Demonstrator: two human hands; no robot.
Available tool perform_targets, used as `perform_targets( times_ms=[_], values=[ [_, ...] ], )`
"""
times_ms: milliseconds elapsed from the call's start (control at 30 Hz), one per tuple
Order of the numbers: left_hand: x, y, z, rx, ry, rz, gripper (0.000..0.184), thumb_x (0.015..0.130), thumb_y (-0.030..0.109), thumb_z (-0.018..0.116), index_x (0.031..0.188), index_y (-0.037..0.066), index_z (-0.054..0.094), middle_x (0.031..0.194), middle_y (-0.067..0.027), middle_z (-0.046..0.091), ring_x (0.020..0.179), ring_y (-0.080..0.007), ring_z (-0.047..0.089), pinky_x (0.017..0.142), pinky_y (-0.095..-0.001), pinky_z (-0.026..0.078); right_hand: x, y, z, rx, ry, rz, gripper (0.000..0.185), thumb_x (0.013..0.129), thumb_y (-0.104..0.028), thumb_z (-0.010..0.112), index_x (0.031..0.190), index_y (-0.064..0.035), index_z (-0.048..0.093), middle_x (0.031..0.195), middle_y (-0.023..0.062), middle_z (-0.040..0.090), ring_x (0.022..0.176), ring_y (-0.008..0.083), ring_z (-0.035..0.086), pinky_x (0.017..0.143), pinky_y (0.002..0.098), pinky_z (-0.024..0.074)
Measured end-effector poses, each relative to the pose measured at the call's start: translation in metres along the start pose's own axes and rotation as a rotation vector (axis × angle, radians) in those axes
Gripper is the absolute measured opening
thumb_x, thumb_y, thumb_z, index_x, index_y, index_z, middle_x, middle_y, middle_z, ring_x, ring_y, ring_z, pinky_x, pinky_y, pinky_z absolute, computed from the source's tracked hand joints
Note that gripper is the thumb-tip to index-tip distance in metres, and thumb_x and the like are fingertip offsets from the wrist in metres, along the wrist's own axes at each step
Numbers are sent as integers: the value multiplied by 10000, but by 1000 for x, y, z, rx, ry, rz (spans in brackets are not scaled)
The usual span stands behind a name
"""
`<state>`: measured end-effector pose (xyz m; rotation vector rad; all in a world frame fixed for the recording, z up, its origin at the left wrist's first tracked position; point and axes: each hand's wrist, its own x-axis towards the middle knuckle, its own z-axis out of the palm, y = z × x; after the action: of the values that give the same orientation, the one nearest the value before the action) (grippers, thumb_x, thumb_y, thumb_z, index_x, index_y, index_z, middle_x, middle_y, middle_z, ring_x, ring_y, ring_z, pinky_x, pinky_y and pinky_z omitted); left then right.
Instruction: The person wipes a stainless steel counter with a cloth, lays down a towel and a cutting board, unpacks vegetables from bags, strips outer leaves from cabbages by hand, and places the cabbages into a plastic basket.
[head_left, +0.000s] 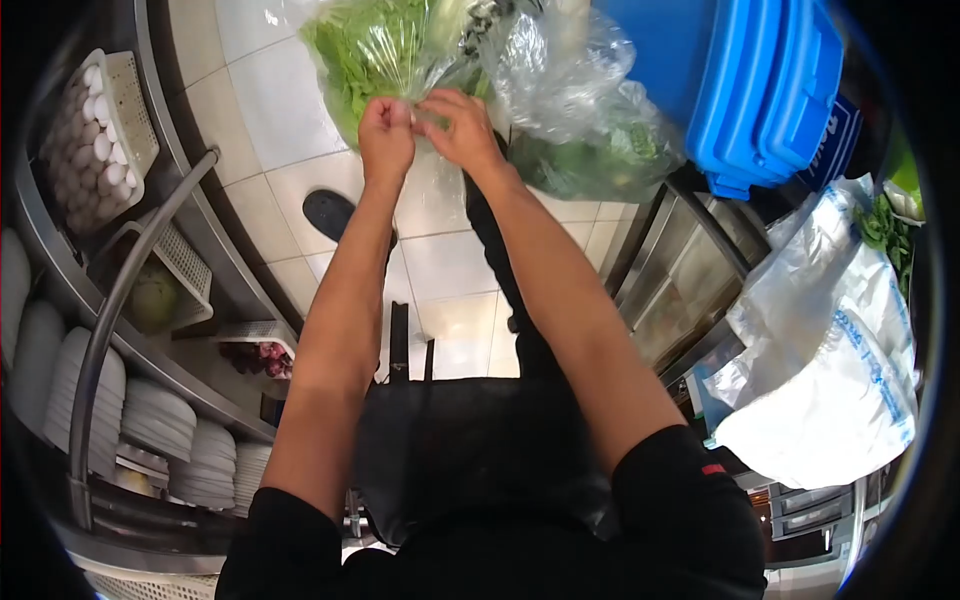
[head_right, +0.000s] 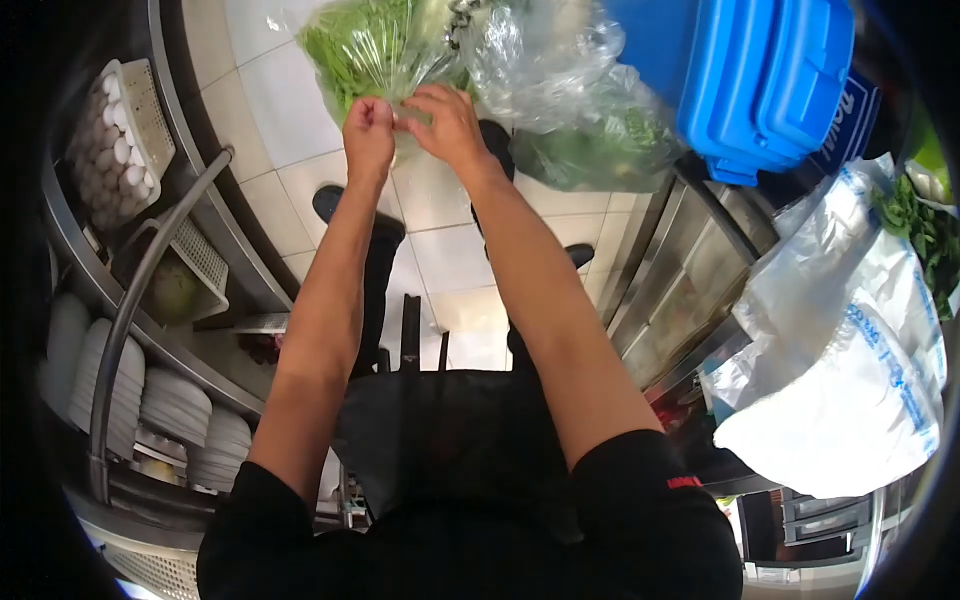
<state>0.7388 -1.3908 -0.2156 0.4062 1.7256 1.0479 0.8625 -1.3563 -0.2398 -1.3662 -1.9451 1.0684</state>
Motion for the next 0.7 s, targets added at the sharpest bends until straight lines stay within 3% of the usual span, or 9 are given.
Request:
perform_targets(
  times_ms=[67,167,233,267,367,433,467,533,700],
  values=[
    [-1,5,1,69,14,48,170,944,176,491,839,47,527,657,23,499,584,-59,437,552,-217,381,-3,13,15,41,-23,-38,174,650,-109,704,805,-74,634,876,97,624,879,269,593,740,379,426],
    [-13,21,4,-105,-8,-109,248,960,236,469,757,94,470,626,60,395,536,-36,318,467,-212,246,12,26,31,-199,252,274,172,630,-128,700,616,-98,530,645,102,585,655,304,590,658,411,439],
    [-21,38,-14,-166,-38,-171,251,943,253,509,752,97,463,625,65,388,541,-29,316,461,-212,236,18,38,27,-92,431,498,130,664,-137,684,695,-95,565,716,108,602,715,314,600,696,439,450],
    [-29,45,-25,-232,-65,-248,264,925,271,550,747,100,456,623,71,381,547,-23,314,454,-212,226,18,46,13,-402,375,424,131,701,-177,670,774,-97,597,752,110,622,725,303,609,703,423,467],
    [-9,64,-90,773,-239,188,379,756,312,756,702,51,486,580,39,393,538,-94,324,478,-275,319,8,116,-36,-975,229,134,314,780,-302,623,1024,-105,635,978,151,631,951,299,591,871,404,450],
    [41,53,-165,1013,-141,269,351,706,259,779,671,29,517,553,-110,455,518,-188,398,520,-349,408,-10,123,-95,-377,-32,-17,418,817,-369,571,1136,-100,599,1136,173,586,1124,311,513,979,414,380],
    [60,60,-194,1134,-38,164,274,737,208,736,672,28,539,574,-123,521,514,-192,440,525,-344,419,-7,138,-101,-377,-30,-27,418,817,-369,571,1136,-100,599,1136,173,586,1124,311,513,979,414,380],
    [110,35,-261,1133,61,117,173,773,196,659,697,56,591,619,-124,573,533,-217,498,551,-353,436,-16,171,-97,-1095,-161,-230,430,835,-401,567,1124,-85,601,1137,173,597,1102,341,536,935,435,414],
    [153,36,-295,1248,404,-93,215,755,288,679,793,79,644,732,-81,637,635,-187,546,627,-345,453,3,173,-90,-952,-336,102,495,834,-467,565,1155,-91,584,1116,173,608,1056,363,559,897,452,437]
  ],
)
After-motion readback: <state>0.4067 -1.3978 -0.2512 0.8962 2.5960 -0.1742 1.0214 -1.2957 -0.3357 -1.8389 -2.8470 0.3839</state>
